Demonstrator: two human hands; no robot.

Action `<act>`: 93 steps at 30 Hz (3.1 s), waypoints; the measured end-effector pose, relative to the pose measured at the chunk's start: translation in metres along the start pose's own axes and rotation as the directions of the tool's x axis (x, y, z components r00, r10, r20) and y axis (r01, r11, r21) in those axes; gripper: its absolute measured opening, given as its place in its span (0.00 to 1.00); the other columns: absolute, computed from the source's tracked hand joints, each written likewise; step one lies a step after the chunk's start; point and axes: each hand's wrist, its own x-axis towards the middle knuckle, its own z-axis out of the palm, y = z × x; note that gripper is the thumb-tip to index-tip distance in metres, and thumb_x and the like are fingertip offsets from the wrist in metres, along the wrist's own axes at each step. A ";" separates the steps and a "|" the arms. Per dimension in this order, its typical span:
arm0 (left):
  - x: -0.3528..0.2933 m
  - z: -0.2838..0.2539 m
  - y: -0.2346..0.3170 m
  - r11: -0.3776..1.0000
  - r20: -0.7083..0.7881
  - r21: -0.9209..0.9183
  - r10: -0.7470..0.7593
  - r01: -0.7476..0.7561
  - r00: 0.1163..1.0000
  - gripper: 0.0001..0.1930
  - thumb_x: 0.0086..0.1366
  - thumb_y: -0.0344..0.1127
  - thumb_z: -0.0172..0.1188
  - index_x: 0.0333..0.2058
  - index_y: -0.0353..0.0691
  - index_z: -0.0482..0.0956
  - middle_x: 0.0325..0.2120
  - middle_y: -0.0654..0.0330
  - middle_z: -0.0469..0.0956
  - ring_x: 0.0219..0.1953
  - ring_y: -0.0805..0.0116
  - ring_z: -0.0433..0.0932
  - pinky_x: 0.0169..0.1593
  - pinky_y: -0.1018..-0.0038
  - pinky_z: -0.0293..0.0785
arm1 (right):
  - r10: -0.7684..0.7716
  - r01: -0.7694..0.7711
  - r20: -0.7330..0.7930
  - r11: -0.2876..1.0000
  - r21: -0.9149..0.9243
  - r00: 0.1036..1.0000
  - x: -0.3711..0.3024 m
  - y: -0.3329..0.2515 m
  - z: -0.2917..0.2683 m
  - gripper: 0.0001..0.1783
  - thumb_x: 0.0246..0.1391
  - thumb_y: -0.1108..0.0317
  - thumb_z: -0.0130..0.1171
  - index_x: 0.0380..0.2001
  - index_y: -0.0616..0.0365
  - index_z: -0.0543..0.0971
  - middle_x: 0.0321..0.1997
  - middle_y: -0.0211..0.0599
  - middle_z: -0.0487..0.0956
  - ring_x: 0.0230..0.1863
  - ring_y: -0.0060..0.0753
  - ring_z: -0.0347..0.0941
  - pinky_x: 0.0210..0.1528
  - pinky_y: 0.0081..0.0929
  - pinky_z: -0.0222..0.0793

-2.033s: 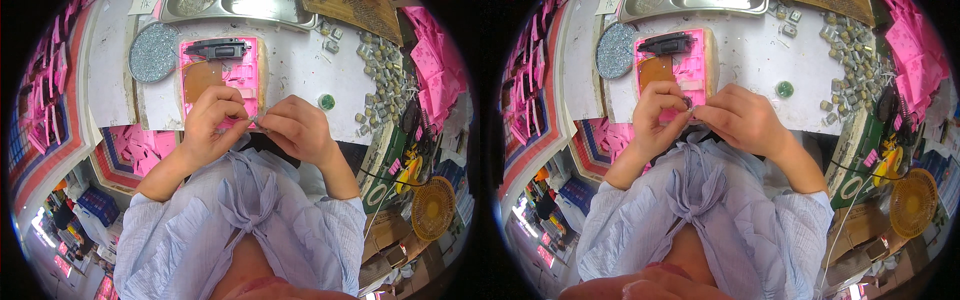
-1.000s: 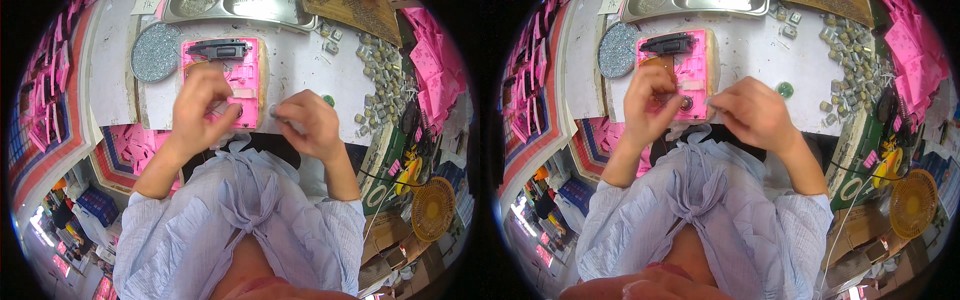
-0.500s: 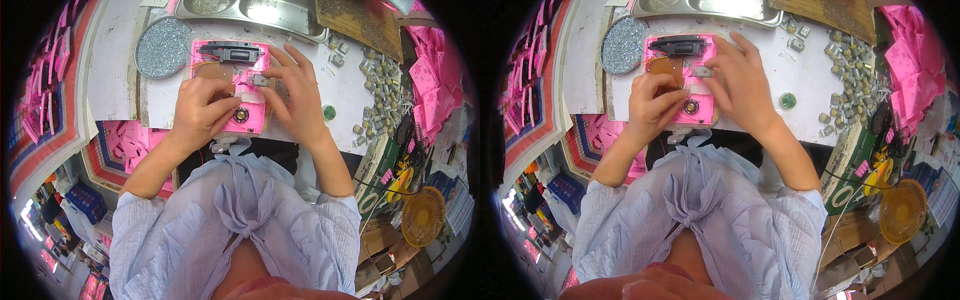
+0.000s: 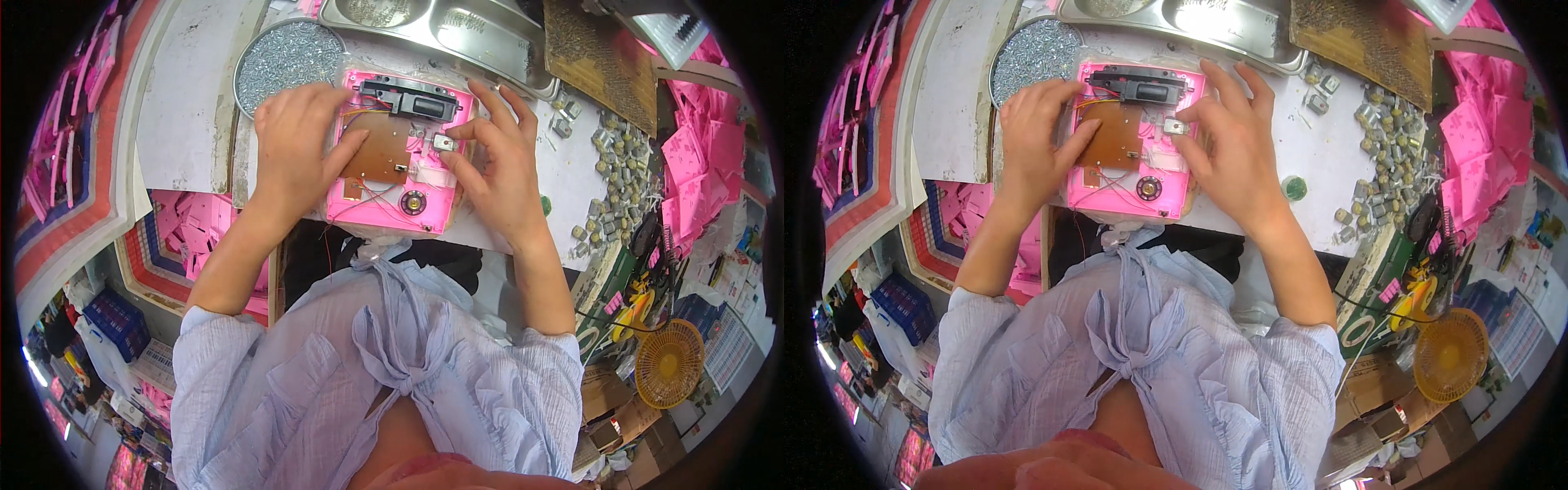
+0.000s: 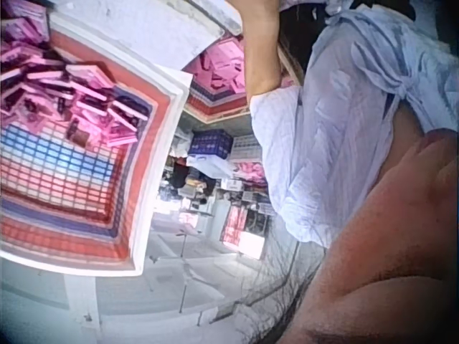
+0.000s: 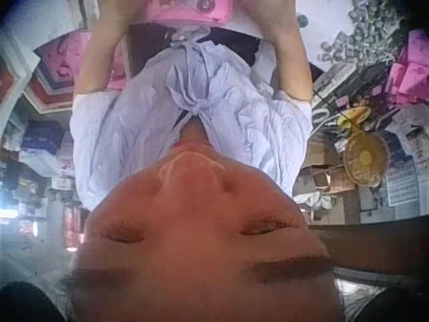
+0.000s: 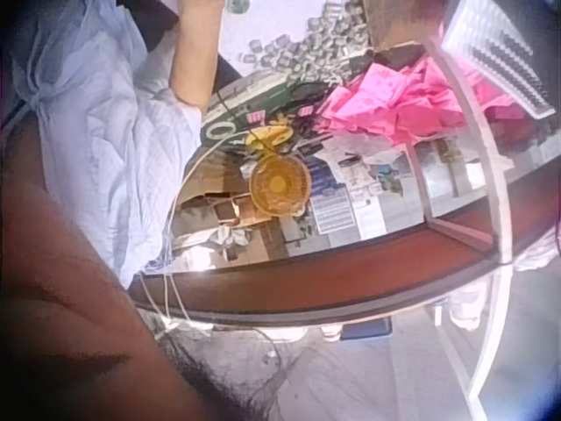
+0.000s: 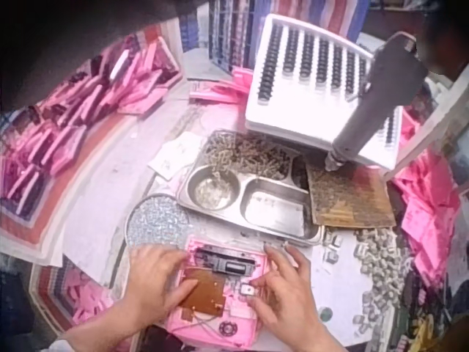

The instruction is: Soldering internal components and assembling the plastic housing of a toy.

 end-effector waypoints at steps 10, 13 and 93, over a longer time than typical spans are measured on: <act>-0.023 0.005 0.016 0.998 -0.029 -0.054 -0.037 0.036 0.999 0.07 0.57 0.33 0.67 0.32 0.43 0.79 0.30 0.63 0.76 0.37 0.62 0.74 0.47 0.62 0.59 | -0.178 0.174 -0.031 0.979 -0.105 0.984 0.020 -0.016 -0.017 0.12 0.42 0.70 0.72 0.33 0.54 0.83 0.65 0.43 0.75 0.69 0.62 0.59 0.68 0.51 0.59; -0.022 0.008 0.013 0.995 -0.066 -0.092 -0.042 0.036 0.997 0.06 0.57 0.33 0.67 0.32 0.43 0.79 0.30 0.63 0.75 0.37 0.62 0.74 0.46 0.62 0.59 | -0.309 0.306 -0.026 0.948 -0.092 0.951 0.033 -0.034 -0.001 0.13 0.40 0.71 0.72 0.33 0.52 0.84 0.61 0.39 0.77 0.67 0.59 0.62 0.62 0.49 0.66; 0.031 0.032 0.058 0.973 0.059 -0.208 0.119 -0.105 0.991 0.08 0.46 0.34 0.74 0.27 0.47 0.84 0.40 0.62 0.74 0.45 0.57 0.68 0.49 0.61 0.60 | 0.251 0.021 -0.329 0.767 0.642 0.910 -0.106 0.018 -0.032 0.14 0.47 0.79 0.69 0.40 0.65 0.79 0.28 0.34 0.76 0.27 0.23 0.68 0.29 0.21 0.61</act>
